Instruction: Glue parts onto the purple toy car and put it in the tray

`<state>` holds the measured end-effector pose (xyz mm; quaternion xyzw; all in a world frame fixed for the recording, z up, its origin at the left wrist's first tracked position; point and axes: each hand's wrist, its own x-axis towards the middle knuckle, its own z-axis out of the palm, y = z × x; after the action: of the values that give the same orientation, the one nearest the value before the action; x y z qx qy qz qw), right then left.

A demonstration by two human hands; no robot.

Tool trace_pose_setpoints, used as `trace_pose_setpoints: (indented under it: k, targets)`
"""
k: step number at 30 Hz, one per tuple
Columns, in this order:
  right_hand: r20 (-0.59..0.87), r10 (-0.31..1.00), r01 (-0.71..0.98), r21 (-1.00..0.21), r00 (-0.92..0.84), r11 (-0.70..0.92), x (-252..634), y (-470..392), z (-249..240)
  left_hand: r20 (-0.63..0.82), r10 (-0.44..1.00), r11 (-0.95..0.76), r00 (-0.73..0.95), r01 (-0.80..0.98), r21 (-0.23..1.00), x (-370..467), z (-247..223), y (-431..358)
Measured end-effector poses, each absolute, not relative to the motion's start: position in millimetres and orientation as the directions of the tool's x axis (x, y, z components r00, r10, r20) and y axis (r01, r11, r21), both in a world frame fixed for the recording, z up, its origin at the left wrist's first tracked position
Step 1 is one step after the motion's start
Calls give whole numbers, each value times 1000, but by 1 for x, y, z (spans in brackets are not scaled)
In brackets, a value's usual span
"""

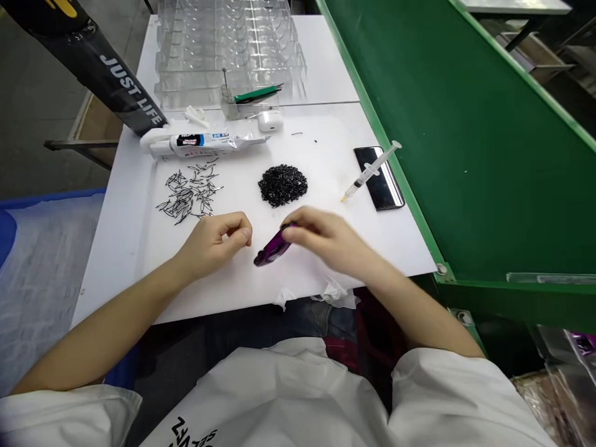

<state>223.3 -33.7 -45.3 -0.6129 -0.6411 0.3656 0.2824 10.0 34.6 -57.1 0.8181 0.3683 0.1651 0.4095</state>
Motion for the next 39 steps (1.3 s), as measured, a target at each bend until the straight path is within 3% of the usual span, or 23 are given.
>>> trace_pose_setpoints:
  k: [2, 4, 5, 7, 9, 10, 11, 12, 15, 17, 19, 22, 25, 28, 30, 32, 39]
  targets:
    - [-218, 968, 669, -739, -124, -81, 200, -36, -54, 14, 694, -497, 720, 465, 732, 12, -58, 29]
    - [-233, 972, 779, -614, -26, -127, 199, -37, -57, 49, 633, -605, 773, 455, 653, 14, -61, 21]
    - [-157, 986, 797, -589, 48, -133, 206, -38, -56, 56, 600, -655, 798, 450, 607, 14, -62, 18]
    - [160, 955, 771, -630, 249, -95, 226, -37, -52, 50, 540, -734, 840, 441, 516, 14, -65, 12]
    - [489, 733, 723, -691, 473, -6, 250, -32, -50, 40, 501, -776, 865, 428, 463, 12, -67, 10]
    - [541, 636, 687, -726, 550, 23, 262, -28, -50, 39, 490, -784, 871, 420, 457, 11, -68, 10]
    - [499, 619, 618, -785, 606, 27, 271, -23, -51, 41, 485, -784, 874, 413, 464, 10, -69, 11]
    - [369, 686, 508, -861, 627, -1, 280, -19, -53, 39, 485, -774, 873, 408, 484, 9, -69, 12]
    - [-112, 887, 203, -953, 447, -222, 293, -9, -62, 3, 520, -698, 854, 424, 577, 7, -68, 15]
    - [-178, 899, 144, -956, 400, -254, 290, -7, -62, -21, 543, -660, 839, 443, 606, 7, -67, 17]
    - [-38, 883, 123, -986, 468, -108, 276, -9, -55, -4, 555, -660, 832, 443, 606, 8, -67, 17]
    - [295, 808, 159, -956, 510, 249, 241, -15, -35, 65, 583, -668, 810, 432, 606, 9, -69, 17]
    - [471, 855, 50, -880, 218, 472, 208, -16, -17, 140, 626, -676, 767, 443, 589, 10, -71, 17]
    - [478, 858, -240, -869, -189, 432, 192, -13, -13, 215, 635, -708, 742, 448, 545, 10, -71, 16]
    - [410, 848, -293, -901, -335, 320, 192, -11, -19, 231, 630, -725, 742, 454, 519, 10, -70, 16]
    - [377, 845, -298, -914, -379, 274, 195, -11, -28, 233, 623, -737, 747, 459, 497, 10, -70, 16]
    - [489, 810, -347, -858, -325, 378, 196, -20, -52, 236, 620, -745, 748, 467, 477, 11, -74, 18]
